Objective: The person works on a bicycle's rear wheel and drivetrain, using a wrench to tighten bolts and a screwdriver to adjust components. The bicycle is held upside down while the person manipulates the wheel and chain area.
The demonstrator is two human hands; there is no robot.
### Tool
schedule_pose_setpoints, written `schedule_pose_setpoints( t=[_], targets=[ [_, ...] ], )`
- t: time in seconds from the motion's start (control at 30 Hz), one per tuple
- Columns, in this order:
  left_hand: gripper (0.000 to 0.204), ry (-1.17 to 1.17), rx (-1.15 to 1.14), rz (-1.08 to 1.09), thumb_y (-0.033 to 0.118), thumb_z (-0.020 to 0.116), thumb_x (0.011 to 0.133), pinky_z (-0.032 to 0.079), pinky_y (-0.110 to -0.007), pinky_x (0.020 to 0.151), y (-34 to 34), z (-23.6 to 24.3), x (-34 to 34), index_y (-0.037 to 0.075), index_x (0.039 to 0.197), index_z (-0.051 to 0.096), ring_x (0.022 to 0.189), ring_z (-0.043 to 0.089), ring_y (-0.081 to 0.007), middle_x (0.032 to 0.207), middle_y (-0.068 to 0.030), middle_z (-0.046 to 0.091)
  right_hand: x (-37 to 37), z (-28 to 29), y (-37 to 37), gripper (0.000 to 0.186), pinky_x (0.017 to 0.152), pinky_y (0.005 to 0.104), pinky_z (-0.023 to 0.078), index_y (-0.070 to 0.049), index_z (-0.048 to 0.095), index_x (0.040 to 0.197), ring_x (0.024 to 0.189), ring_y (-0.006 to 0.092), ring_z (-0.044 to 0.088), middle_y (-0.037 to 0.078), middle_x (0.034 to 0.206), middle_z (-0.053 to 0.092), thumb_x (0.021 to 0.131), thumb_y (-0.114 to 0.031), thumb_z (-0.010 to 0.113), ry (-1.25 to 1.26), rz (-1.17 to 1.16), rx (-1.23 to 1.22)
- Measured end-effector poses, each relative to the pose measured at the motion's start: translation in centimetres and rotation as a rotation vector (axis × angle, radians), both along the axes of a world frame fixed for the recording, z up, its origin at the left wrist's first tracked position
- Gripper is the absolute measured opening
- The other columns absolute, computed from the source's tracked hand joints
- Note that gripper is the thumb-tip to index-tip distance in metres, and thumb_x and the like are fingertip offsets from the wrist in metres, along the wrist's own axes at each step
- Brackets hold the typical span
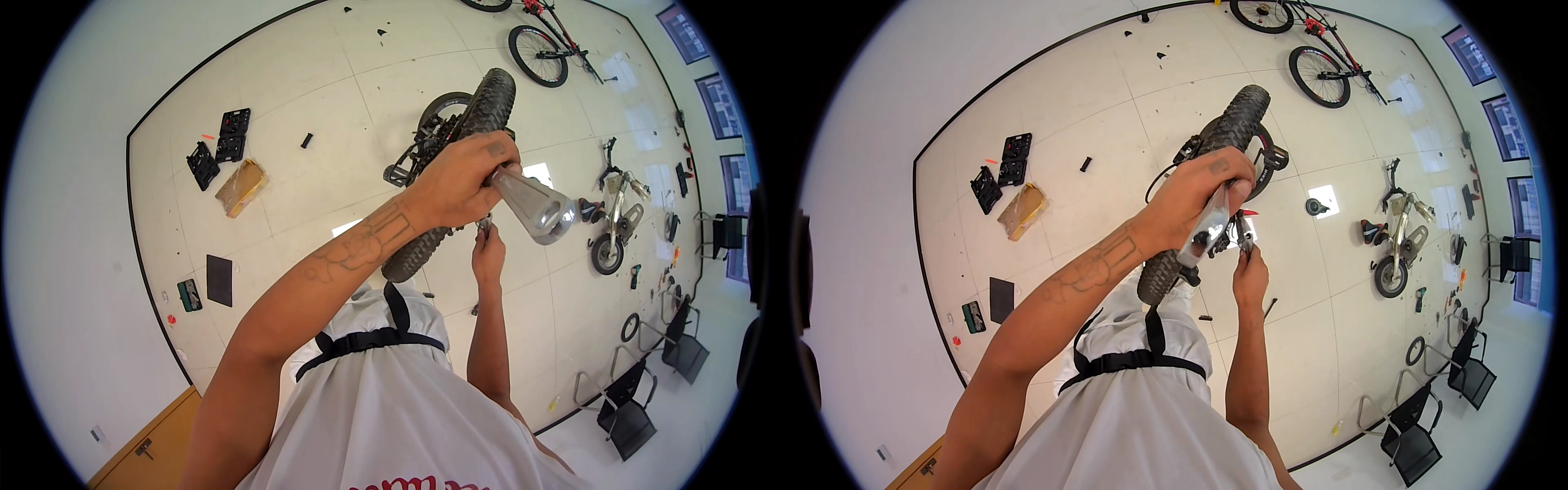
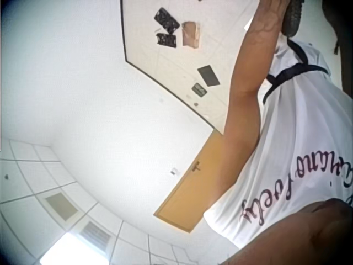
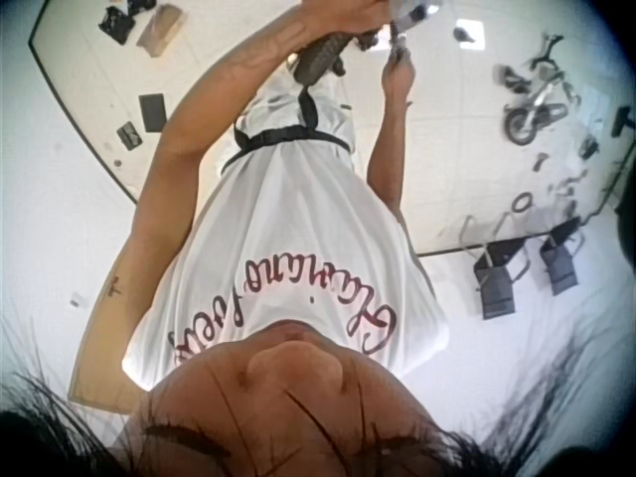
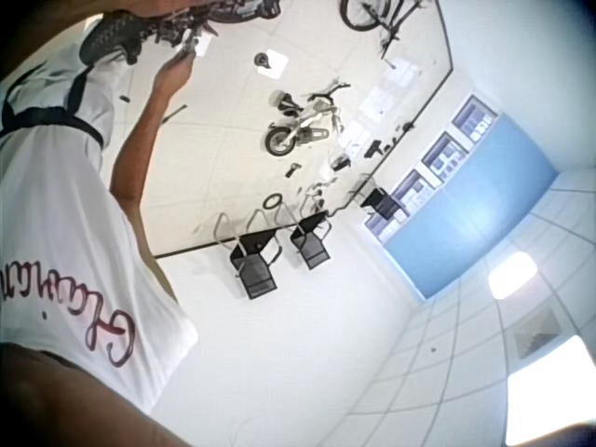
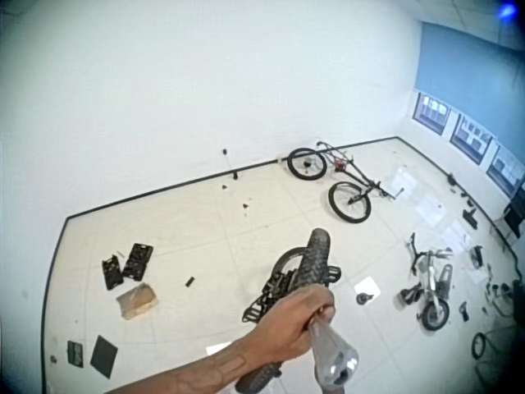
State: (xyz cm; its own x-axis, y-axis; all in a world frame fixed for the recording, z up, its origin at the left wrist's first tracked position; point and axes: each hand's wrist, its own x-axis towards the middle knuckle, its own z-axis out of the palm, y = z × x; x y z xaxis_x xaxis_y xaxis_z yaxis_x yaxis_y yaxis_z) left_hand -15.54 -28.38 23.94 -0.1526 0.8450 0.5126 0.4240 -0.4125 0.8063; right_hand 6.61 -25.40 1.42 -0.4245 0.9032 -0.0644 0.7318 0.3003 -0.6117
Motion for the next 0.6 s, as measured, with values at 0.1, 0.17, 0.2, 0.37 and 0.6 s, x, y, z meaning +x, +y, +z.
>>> schedule_pose_setpoints(
  t=[0.1,0.17,0.2,0.37,0.6],
  targets=[
    [0.005,0.013,-0.002,0.014,0.000,0.054,0.088,0.049,-0.032,0.075,0.1,-0.1,0.3,0.002,0.092,0.053,0.077,0.056,-0.0249,0.088,-0.0083,0.057,-0.2,1.5,-0.1,0.027,0.060,0.0507,0.048,0.002,0.059,0.092,0.064,0.0442,0.062,0.023,0.071,0.064,0.095,-0.025,0.058,-0.040,-0.053,-0.036],
    [0.007,0.006,0.000,0.010,-0.001,0.054,0.087,0.049,-0.033,0.076,0.1,-0.3,0.3,0.002,0.094,0.054,0.078,0.057,-0.0248,0.089,-0.0085,0.058,-0.2,2.3,0.0,0.035,0.057,0.0493,0.047,0.002,0.060,0.083,0.059,0.0434,0.061,0.023,0.066,0.063,0.093,-0.031,0.061,-0.008,-0.098,-0.058],
    [0.022,-0.018,0.002,0.007,-0.001,0.058,0.070,0.048,-0.040,0.072,0.2,-0.2,0.3,0.001,0.092,0.054,0.080,0.057,-0.0329,0.086,-0.0124,0.057,-0.2,2.6,0.2,0.039,0.055,0.0481,0.047,0.003,0.060,0.079,0.058,0.0422,0.061,0.022,0.064,0.062,0.093,-0.034,0.062,0.002,-0.125,-0.078],
    [0.021,0.002,0.021,0.029,-0.001,0.057,0.071,0.047,-0.040,0.072,0.7,-0.9,0.8,0.001,0.091,0.053,0.079,0.057,-0.0328,0.085,-0.0121,0.056,-0.5,4.1,2.1,0.052,0.051,0.0426,0.045,0.004,0.060,0.074,0.052,0.0314,0.061,0.018,0.058,0.060,0.093,-0.044,0.060,-0.028,-0.177,-0.301],
    [0.019,0.012,0.016,0.030,0.001,0.056,0.072,0.047,-0.040,0.071,0.7,-0.8,1.0,0.001,0.090,0.053,0.079,0.057,-0.0330,0.084,-0.0118,0.056,1.8,3.7,4.5,0.054,0.048,0.0368,0.045,0.004,0.063,0.077,0.047,0.0182,0.057,0.013,0.057,0.061,0.095,-0.046,0.055,0.139,-0.143,-0.675]
  ],
)
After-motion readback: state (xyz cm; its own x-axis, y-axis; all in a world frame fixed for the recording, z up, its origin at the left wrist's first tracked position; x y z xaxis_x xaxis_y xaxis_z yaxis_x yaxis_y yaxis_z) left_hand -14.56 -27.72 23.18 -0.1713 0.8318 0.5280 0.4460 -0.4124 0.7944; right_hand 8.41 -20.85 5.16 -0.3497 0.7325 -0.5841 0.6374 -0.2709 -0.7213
